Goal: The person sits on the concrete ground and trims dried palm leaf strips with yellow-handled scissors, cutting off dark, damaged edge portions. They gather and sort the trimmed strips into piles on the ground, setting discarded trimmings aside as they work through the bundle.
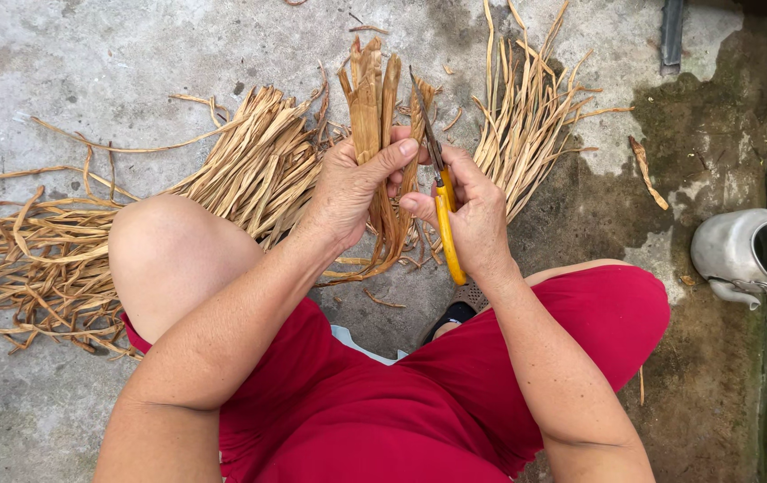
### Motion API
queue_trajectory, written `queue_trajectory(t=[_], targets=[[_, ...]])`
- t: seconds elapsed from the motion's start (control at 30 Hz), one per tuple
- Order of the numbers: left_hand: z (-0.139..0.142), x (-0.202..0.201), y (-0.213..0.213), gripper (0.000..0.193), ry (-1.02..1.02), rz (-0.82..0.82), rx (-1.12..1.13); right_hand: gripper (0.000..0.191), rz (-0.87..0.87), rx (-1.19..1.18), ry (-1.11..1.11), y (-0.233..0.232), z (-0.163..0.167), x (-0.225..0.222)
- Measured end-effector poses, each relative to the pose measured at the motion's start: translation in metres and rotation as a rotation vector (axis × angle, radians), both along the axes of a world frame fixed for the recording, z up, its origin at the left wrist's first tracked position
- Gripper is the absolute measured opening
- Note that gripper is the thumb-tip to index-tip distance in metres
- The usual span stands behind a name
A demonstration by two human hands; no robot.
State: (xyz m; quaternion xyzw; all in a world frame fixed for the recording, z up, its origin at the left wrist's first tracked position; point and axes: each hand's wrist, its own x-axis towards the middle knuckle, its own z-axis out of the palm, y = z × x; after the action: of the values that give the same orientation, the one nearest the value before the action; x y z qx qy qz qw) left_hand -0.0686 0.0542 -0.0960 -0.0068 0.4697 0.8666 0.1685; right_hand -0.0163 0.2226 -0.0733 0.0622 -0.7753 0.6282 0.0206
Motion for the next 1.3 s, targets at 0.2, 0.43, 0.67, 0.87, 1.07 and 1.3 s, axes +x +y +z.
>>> queue_trajectory(t=[0.2,0.43,0.67,0.87,1.07,1.3], targets=[[0.001,0.002,-0.002,0.029,0.002,-0.03,0.006,0.041,-0.104,-0.045,-0.145,-0.002,-0.002,0.001],[0.012,0.006,-0.005,0.034,-0.04,-0.092,0.112,0.04,-0.115,-0.145,0.014,0.001,0.003,-0.004],[0.014,0.008,-0.012,0.052,0.109,-0.077,-0.072,0.059,-0.04,0.134,-0.034,-0.008,0.012,0.01],[-0.002,0.008,-0.014,0.056,0.112,-0.063,-0.216,0.065,-0.09,0.305,0.038,-0.014,0.007,0.005],[-0.005,0.008,-0.009,0.053,0.133,-0.067,-0.088,0.053,-0.05,0.067,0.087,-0.015,-0.001,-0.001],[-0.003,0.002,-0.014,0.034,0.001,0.019,0.092,0.052,-0.131,0.107,-0.063,-0.016,-0.005,-0.001]])
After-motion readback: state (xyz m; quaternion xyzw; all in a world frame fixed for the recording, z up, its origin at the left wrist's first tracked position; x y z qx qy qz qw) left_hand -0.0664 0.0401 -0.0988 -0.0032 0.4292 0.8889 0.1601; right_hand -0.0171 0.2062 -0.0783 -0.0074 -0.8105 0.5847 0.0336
